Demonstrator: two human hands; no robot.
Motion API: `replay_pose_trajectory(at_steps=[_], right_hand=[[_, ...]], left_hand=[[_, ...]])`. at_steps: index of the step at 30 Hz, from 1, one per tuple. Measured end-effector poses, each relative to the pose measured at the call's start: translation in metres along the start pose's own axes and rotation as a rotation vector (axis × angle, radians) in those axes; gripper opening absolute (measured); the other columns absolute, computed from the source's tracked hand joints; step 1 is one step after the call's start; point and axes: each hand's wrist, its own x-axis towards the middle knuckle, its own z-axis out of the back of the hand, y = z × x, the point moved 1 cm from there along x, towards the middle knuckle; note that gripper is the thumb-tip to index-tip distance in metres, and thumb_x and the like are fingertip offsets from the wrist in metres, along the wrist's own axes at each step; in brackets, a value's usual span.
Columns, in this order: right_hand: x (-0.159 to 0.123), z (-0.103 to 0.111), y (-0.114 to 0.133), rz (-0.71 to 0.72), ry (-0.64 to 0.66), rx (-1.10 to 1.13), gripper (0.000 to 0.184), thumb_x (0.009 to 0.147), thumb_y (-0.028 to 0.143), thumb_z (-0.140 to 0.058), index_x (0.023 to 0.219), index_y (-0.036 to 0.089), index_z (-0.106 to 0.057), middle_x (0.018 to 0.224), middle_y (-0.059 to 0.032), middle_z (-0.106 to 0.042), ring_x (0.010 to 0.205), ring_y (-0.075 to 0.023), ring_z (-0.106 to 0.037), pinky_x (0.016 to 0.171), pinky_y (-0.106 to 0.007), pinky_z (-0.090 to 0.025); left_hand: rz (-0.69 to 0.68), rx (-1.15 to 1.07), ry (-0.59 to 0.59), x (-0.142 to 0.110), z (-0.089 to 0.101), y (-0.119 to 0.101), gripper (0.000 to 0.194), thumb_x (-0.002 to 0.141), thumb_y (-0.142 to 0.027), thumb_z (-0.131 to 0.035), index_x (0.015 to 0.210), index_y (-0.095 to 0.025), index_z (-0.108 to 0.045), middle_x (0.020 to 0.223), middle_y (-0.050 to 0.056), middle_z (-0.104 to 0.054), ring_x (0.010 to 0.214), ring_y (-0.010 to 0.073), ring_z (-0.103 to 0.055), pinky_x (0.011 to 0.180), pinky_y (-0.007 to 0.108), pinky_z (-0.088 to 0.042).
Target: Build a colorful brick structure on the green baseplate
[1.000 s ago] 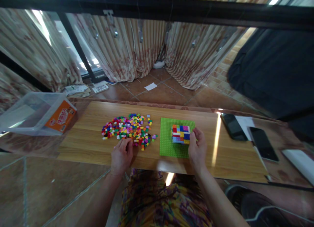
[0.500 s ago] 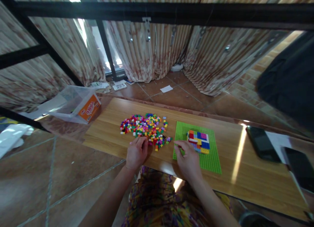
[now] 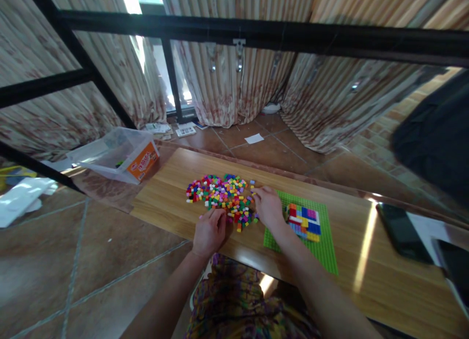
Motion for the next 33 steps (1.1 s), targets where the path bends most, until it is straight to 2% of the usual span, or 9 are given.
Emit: replay_pose_trajectory(at_steps=[3,9,15,20,23,26,29,33], right_hand=[[0.005,-0.006,-0.001,0.010,0.025,-0.054,0.020,0.086,0.021,-0.053,0.091,0.022,-0.072,0.090,-0.0085,-0.065,0.090,-0.0238,-0.055,0.085,-0.038,-0.045],[0.002,-0.008,-0.001,-0.033,-0.012,-0.033,0.018,0.083,0.018,-0.053,0.087,0.022,-0.070,0.088,-0.0062,-0.065,0.086,-0.0211,-0.058,0.082,-0.035,-0.046],[-0.012,0.016,0.006,-0.072,-0.074,0.212,0.022,0.086,0.025,-0.051,0.097,0.019,-0.069,0.091,-0.0064,-0.066,0.080,-0.0186,-0.062,0.076,-0.033,-0.050],[-0.046,0.034,0.028,-0.102,-0.067,0.380,0.024,0.088,0.031,-0.054,0.106,0.021,-0.067,0.093,-0.0056,-0.068,0.081,-0.0184,-0.064,0.074,-0.033,-0.053],[-0.072,0.026,0.050,-0.009,0.028,0.377,0.027,0.089,0.026,-0.053,0.113,0.026,-0.064,0.102,-0.0052,-0.068,0.088,-0.0181,-0.066,0.081,-0.033,-0.054],[-0.089,0.009,0.070,0.116,0.069,0.388,0.037,0.088,0.019,-0.050,0.124,0.026,-0.059,0.111,-0.0062,-0.067,0.098,-0.0183,-0.065,0.085,-0.033,-0.055],[-0.092,-0.005,0.082,0.159,0.069,0.370,0.045,0.088,0.015,-0.047,0.131,0.025,-0.054,0.114,-0.0080,-0.067,0.104,-0.0202,-0.064,0.088,-0.035,-0.055],[-0.088,-0.012,0.084,0.173,0.071,0.393,0.048,0.087,0.013,-0.045,0.134,0.023,-0.051,0.112,-0.0092,-0.067,0.101,-0.0208,-0.065,0.086,-0.037,-0.056]], left_hand=[[0.000,-0.007,0.000,0.000,0.000,0.000,0.017,0.094,-0.026,-0.047,0.095,-0.021,-0.063,0.091,0.006,-0.068,0.085,0.0186,-0.063,0.074,0.030,-0.043],[0.005,-0.015,-0.003,0.000,0.001,-0.002,0.018,0.094,-0.025,-0.045,0.094,-0.021,-0.063,0.089,0.006,-0.068,0.084,0.0184,-0.063,0.074,0.031,-0.044],[0.004,-0.013,-0.002,0.001,0.001,-0.001,0.018,0.094,-0.026,-0.046,0.094,-0.021,-0.063,0.088,0.005,-0.068,0.084,0.0188,-0.064,0.074,0.031,-0.044],[0.011,-0.114,-0.054,-0.002,0.004,0.000,0.021,0.094,-0.034,-0.047,0.100,-0.020,-0.063,0.095,0.006,-0.069,0.087,0.0180,-0.064,0.077,0.031,-0.046],[-0.023,-0.206,-0.045,-0.005,0.011,-0.002,0.025,0.094,-0.038,-0.046,0.099,-0.020,-0.063,0.092,0.006,-0.069,0.085,0.0177,-0.063,0.078,0.031,-0.046],[-0.087,-0.305,0.064,-0.007,0.019,-0.004,0.032,0.095,-0.040,-0.042,0.083,-0.019,-0.063,0.079,0.005,-0.066,0.075,0.0164,-0.061,0.072,0.029,-0.045],[-0.115,-0.403,0.156,-0.006,0.023,-0.006,0.035,0.094,-0.040,-0.043,0.074,-0.018,-0.061,0.071,0.004,-0.061,0.068,0.0148,-0.057,0.066,0.027,-0.044],[-0.058,-0.450,0.188,-0.002,0.023,-0.005,0.037,0.095,-0.039,-0.041,0.071,-0.017,-0.059,0.067,0.002,-0.057,0.064,0.0134,-0.053,0.062,0.025,-0.041]])
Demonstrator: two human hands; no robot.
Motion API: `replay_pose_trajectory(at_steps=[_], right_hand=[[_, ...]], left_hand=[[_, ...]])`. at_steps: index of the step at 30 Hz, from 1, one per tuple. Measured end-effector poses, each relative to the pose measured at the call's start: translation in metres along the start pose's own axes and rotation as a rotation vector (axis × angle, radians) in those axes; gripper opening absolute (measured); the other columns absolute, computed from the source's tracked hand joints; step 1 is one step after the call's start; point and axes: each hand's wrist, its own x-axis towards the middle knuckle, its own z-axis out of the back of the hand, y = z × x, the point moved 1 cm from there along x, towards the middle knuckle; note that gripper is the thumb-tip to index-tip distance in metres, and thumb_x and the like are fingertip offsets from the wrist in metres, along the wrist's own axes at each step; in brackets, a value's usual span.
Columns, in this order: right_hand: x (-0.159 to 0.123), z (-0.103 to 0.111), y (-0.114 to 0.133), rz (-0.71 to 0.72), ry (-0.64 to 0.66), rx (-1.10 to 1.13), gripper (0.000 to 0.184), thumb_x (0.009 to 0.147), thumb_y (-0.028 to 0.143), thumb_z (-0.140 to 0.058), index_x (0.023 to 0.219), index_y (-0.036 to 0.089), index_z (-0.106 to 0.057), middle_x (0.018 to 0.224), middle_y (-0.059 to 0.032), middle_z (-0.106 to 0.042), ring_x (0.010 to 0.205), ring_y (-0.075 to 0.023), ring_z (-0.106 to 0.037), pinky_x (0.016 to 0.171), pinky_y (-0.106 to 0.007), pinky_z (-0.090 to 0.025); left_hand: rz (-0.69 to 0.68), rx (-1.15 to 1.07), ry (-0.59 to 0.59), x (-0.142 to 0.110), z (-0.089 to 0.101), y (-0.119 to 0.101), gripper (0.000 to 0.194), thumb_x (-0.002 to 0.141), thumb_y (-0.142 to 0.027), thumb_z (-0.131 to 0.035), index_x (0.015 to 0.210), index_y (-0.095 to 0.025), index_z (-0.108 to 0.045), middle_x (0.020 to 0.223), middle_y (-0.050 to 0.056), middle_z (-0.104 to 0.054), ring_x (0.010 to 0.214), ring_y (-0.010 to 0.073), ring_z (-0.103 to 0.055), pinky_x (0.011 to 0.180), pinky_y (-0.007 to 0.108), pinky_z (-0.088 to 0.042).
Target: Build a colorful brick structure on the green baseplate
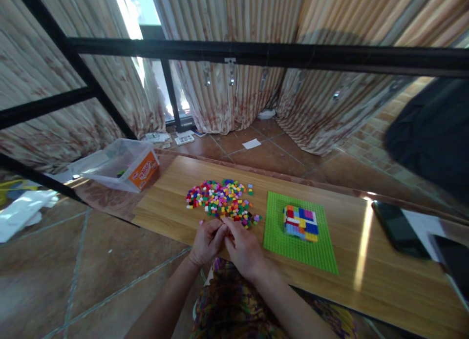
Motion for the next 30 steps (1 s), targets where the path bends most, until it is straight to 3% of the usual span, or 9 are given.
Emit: replay_pose_trajectory(at_steps=[5,11,16,20,24,30], right_hand=[[0.000,0.003,-0.004,-0.048,-0.010,0.130,0.044,0.088,0.018,-0.049,0.132,0.025,-0.053,0.117,-0.0075,-0.066,0.103,-0.0191,-0.064,0.091,-0.037,-0.054],[0.002,0.011,-0.003,-0.176,-0.055,0.325,0.036,0.086,0.022,-0.055,0.122,0.024,-0.060,0.095,-0.0043,-0.068,0.086,-0.0162,-0.065,0.082,-0.033,-0.055],[0.005,0.035,0.001,-0.302,-0.162,0.525,0.014,0.082,0.031,-0.064,0.090,0.023,-0.072,0.093,-0.0049,-0.068,0.085,-0.0171,-0.065,0.077,-0.031,-0.056],[-0.006,0.064,-0.009,-0.516,-0.280,0.663,0.023,0.071,0.037,-0.075,0.089,0.022,-0.073,0.084,-0.0037,-0.071,0.075,-0.0167,-0.066,0.070,-0.031,-0.056],[-0.029,0.095,-0.027,-0.609,-0.405,0.481,0.028,0.067,0.039,-0.078,0.089,0.022,-0.073,0.077,-0.0029,-0.071,0.069,-0.0165,-0.065,0.064,-0.029,-0.054],[-0.061,0.137,-0.047,-0.592,-0.505,0.058,0.026,0.080,0.042,-0.065,0.096,0.024,-0.074,0.096,-0.0055,-0.074,0.086,-0.0214,-0.069,0.078,-0.037,-0.055]], left_hand=[[0.015,0.005,-0.007,0.001,-0.001,0.002,0.040,0.095,-0.041,-0.040,0.066,-0.018,-0.053,0.063,0.000,-0.053,0.061,0.0126,-0.049,0.060,0.025,-0.039],[0.017,0.060,-0.037,0.001,0.001,0.004,0.040,0.097,-0.041,-0.038,0.065,-0.018,-0.050,0.062,-0.001,-0.051,0.059,0.0117,-0.048,0.059,0.024,-0.037],[-0.005,0.173,-0.106,0.001,-0.006,0.008,0.030,0.095,-0.037,-0.045,0.078,-0.019,-0.061,0.075,0.001,-0.064,0.071,0.0132,-0.059,0.067,0.025,-0.042],[-0.023,0.308,-0.153,0.001,-0.012,0.011,0.024,0.095,-0.035,-0.048,0.083,-0.020,-0.063,0.082,0.001,-0.069,0.080,0.0151,-0.063,0.076,0.028,-0.043],[-0.047,0.379,-0.179,0.001,-0.015,0.013,0.018,0.093,-0.034,-0.052,0.088,-0.022,-0.064,0.087,0.001,-0.071,0.083,0.0158,-0.065,0.077,0.029,-0.043],[-0.086,0.442,-0.191,0.002,-0.017,0.014,0.018,0.091,-0.034,-0.054,0.086,-0.021,-0.065,0.082,0.001,-0.070,0.077,0.0151,-0.065,0.072,0.027,-0.044]])
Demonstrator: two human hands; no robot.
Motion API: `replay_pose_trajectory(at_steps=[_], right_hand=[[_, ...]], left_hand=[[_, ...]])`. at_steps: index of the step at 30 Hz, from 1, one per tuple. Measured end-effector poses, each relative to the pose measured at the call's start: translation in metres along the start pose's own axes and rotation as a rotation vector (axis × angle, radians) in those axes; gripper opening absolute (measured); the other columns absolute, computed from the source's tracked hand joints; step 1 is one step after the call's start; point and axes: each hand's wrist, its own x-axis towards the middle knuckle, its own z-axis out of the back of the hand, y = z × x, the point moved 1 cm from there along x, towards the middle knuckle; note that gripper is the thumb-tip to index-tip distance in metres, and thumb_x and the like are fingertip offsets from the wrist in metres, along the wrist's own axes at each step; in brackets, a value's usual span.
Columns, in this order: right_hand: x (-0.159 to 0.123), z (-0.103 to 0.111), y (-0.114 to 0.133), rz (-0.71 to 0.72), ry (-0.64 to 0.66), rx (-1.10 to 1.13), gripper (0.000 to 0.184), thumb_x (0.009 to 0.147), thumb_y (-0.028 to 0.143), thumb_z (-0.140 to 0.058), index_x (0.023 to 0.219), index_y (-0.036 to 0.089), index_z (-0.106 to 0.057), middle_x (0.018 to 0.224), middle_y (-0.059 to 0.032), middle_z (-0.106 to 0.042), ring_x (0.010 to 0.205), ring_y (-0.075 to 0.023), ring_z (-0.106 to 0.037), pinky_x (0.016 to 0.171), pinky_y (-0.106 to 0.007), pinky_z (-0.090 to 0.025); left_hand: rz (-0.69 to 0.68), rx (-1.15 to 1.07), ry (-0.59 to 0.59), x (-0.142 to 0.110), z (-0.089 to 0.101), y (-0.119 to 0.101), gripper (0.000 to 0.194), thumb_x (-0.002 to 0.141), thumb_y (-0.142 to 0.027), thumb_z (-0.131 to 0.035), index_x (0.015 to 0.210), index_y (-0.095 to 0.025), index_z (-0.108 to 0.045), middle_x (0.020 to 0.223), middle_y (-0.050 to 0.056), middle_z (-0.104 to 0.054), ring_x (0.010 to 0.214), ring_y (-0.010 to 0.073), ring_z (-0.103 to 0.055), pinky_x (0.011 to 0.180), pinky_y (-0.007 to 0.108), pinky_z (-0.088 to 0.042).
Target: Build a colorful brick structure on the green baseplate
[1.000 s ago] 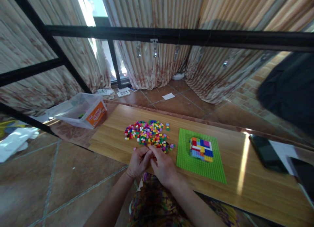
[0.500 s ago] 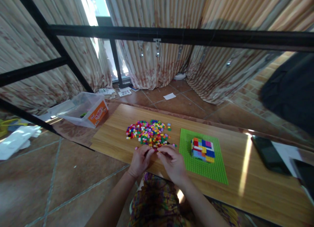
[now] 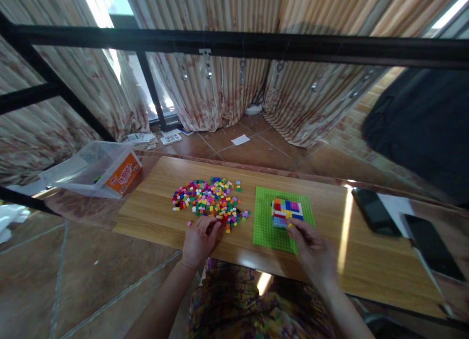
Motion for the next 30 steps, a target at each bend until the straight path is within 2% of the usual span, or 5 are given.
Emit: replay_pose_trajectory(at_steps=[5,9,14,22,30], right_hand=[[0.011,0.022,-0.017,0.107,-0.115,-0.119,0.025,0.081,0.042,-0.064,0.095,0.025,-0.075,0.094,-0.0055,-0.074,0.082,-0.0203,-0.067,0.078,-0.037,-0.054],[0.019,0.021,-0.027,0.158,-0.169,-0.094,0.022,0.078,0.041,-0.067,0.090,0.024,-0.076,0.087,-0.0049,-0.073,0.072,-0.0180,-0.063,0.068,-0.034,-0.053],[0.023,0.008,-0.028,0.157,-0.092,-0.040,0.020,0.080,0.037,-0.064,0.089,0.023,-0.075,0.087,-0.0042,-0.074,0.072,-0.0178,-0.066,0.070,-0.033,-0.054],[0.033,0.006,-0.020,0.367,0.075,-0.237,0.017,0.086,0.027,-0.058,0.091,0.028,-0.073,0.095,-0.0019,-0.074,0.088,-0.0201,-0.067,0.082,-0.037,-0.054],[0.036,0.007,-0.018,0.476,0.103,-0.316,0.018,0.089,0.027,-0.056,0.092,0.029,-0.073,0.092,-0.0010,-0.074,0.088,-0.0194,-0.065,0.082,-0.037,-0.053]], left_hand=[[-0.029,0.037,-0.014,0.000,-0.002,0.003,0.018,0.091,-0.036,-0.055,0.088,-0.020,-0.065,0.085,0.002,-0.071,0.078,0.0151,-0.065,0.071,0.027,-0.044],[-0.057,0.068,-0.030,0.002,-0.002,0.004,0.019,0.091,-0.037,-0.056,0.087,-0.021,-0.065,0.084,0.002,-0.071,0.077,0.0157,-0.066,0.071,0.027,-0.043],[-0.056,0.099,-0.027,0.004,-0.001,0.002,0.021,0.091,-0.039,-0.054,0.087,-0.021,-0.066,0.083,0.001,-0.072,0.075,0.0158,-0.066,0.069,0.028,-0.042],[-0.066,0.098,-0.029,0.003,-0.002,0.003,0.021,0.091,-0.038,-0.055,0.086,-0.021,-0.065,0.083,0.002,-0.071,0.075,0.0153,-0.066,0.068,0.027,-0.042],[-0.061,0.107,-0.014,0.005,0.000,0.000,0.022,0.091,-0.038,-0.054,0.085,-0.021,-0.066,0.080,0.002,-0.071,0.073,0.0157,-0.065,0.068,0.027,-0.043]])
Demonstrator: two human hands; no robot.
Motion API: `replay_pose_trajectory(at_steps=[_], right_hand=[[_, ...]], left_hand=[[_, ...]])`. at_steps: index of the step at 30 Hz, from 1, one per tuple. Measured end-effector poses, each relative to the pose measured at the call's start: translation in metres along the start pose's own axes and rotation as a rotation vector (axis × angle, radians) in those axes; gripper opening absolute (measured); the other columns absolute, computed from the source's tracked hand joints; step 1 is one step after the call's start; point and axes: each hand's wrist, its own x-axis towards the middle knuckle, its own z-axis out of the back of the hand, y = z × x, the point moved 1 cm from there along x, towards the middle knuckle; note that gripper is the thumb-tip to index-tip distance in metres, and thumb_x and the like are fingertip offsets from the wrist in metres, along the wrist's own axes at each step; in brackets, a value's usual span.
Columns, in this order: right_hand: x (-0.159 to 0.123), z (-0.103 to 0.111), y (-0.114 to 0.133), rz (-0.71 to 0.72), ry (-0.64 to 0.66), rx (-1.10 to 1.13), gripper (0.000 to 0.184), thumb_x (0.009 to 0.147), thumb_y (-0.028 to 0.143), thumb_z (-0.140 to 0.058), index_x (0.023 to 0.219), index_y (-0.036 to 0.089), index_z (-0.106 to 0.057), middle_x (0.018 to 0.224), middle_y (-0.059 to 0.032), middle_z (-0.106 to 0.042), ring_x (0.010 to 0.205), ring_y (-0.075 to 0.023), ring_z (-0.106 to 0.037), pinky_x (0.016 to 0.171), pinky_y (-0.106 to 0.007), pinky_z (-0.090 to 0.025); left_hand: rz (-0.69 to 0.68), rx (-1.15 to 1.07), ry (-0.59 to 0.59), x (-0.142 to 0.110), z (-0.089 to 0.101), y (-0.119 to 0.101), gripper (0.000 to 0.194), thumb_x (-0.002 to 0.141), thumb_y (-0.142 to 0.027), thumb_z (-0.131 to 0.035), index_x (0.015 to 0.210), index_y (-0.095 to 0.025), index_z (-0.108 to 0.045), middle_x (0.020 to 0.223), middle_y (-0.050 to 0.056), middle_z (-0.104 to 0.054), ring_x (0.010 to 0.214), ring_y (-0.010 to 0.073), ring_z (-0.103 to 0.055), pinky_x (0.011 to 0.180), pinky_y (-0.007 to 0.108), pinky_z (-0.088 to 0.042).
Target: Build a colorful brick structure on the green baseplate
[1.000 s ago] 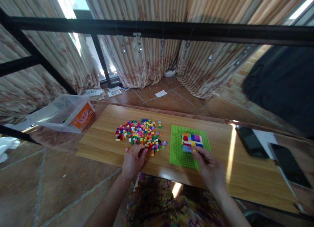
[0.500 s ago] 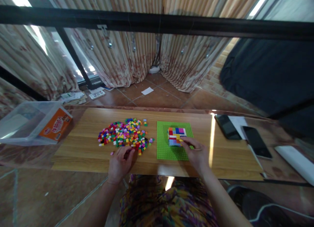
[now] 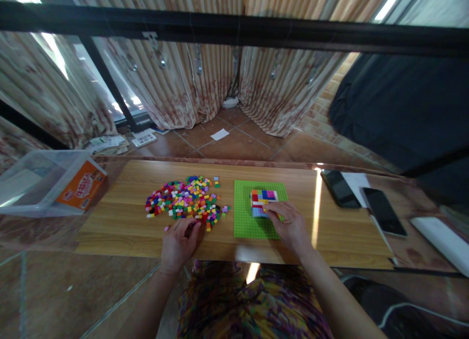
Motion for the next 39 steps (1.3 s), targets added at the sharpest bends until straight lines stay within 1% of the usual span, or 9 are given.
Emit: replay_pose_trajectory(at_steps=[3,11,14,19,23,27,31,35,39], right_hand=[[-0.001,-0.001,0.000,0.020,-0.026,-0.014,0.020,0.091,0.028,-0.054,0.094,0.029,-0.073,0.093,-0.0012,-0.075,0.088,-0.0197,-0.064,0.083,-0.038,-0.052],[-0.006,-0.001,-0.001,-0.063,-0.065,-0.020,0.020,0.087,0.027,-0.055,0.097,0.029,-0.072,0.098,-0.0026,-0.074,0.092,-0.0227,-0.061,0.085,-0.042,-0.051],[-0.008,0.000,0.000,-0.089,-0.120,-0.039,0.021,0.087,0.028,-0.056,0.102,0.026,-0.071,0.102,-0.0053,-0.072,0.096,-0.0237,-0.060,0.088,-0.044,-0.049],[-0.009,-0.005,0.001,-0.161,-0.193,-0.055,0.032,0.087,0.035,-0.057,0.114,0.021,-0.065,0.115,-0.0107,-0.067,0.108,-0.0258,-0.056,0.095,-0.047,-0.043],[-0.007,-0.015,-0.005,-0.247,-0.226,-0.016,0.039,0.083,0.039,-0.060,0.117,0.019,-0.064,0.121,-0.0133,-0.063,0.114,-0.0269,-0.053,0.099,-0.049,-0.040],[-0.003,-0.019,-0.012,-0.399,-0.225,0.112,0.045,0.077,0.041,-0.065,0.116,0.019,-0.065,0.115,-0.0126,-0.066,0.106,-0.0267,-0.058,0.095,-0.049,-0.043],[0.001,-0.021,-0.013,-0.545,-0.215,0.267,0.052,0.071,0.042,-0.069,0.116,0.017,-0.066,0.107,-0.0121,-0.070,0.093,-0.0241,-0.064,0.087,-0.044,-0.049],[0.002,-0.023,-0.011,-0.578,-0.260,0.345,0.052,0.067,0.040,-0.073,0.113,0.017,-0.067,0.102,-0.0109,-0.071,0.087,-0.0221,-0.065,0.083,-0.042,-0.052],[0.000,-0.025,-0.010,-0.587,-0.280,0.423,0.052,0.066,0.039,-0.073,0.113,0.017,-0.067,0.103,-0.0101,-0.071,0.088,-0.0212,-0.065,0.086,-0.042,-0.052]], left_hand=[[0.007,0.002,-0.001,0.000,0.000,0.000,0.023,0.091,-0.038,-0.053,0.084,-0.021,-0.065,0.080,0.002,-0.071,0.074,0.0159,-0.066,0.069,0.027,-0.043],[0.009,-0.019,0.005,-0.001,-0.001,0.001,0.023,0.091,-0.039,-0.052,0.084,-0.021,-0.065,0.081,0.002,-0.071,0.074,0.0156,-0.065,0.068,0.027,-0.043],[0.009,-0.026,0.010,-0.001,-0.002,0.002,0.022,0.091,-0.038,-0.053,0.085,-0.021,-0.065,0.082,0.002,-0.071,0.075,0.0154,-0.066,0.069,0.027,-0.044],[0.016,-0.020,0.017,-0.001,-0.002,0.003,0.020,0.091,-0.038,-0.054,0.085,-0.022,-0.066,0.083,0.002,-0.071,0.076,0.0157,-0.065,0.070,0.026,-0.044],[0.012,-0.021,0.019,-0.001,-0.001,0.003,0.021,0.091,-0.038,-0.054,0.085,-0.021,-0.065,0.083,0.002,-0.071,0.076,0.0155,-0.065,0.069,0.026,-0.043],[0.017,-0.015,0.025,-0.001,-0.001,0.002,0.021,0.091,-0.038,-0.054,0.085,-0.021,-0.065,0.083,0.002,-0.071,0.075,0.0156,-0.065,0.069,0.027,-0.043],[0.026,-0.011,0.032,-0.001,-0.001,0.002,0.022,0.091,-0.039,-0.054,0.085,-0.022,-0.065,0.082,0.002,-0.071,0.074,0.0156,-0.065,0.069,0.028,-0.042],[0.026,-0.040,0.033,-0.001,-0.002,0.002,0.022,0.090,-0.039,-0.054,0.086,-0.022,-0.066,0.081,0.002,-0.071,0.073,0.0150,-0.065,0.068,0.026,-0.044],[0.020,-0.040,0.031,0.000,-0.002,0.002,0.020,0.090,-0.038,-0.054,0.086,-0.021,-0.066,0.081,0.002,-0.070,0.074,0.0150,-0.065,0.069,0.026,-0.045]])
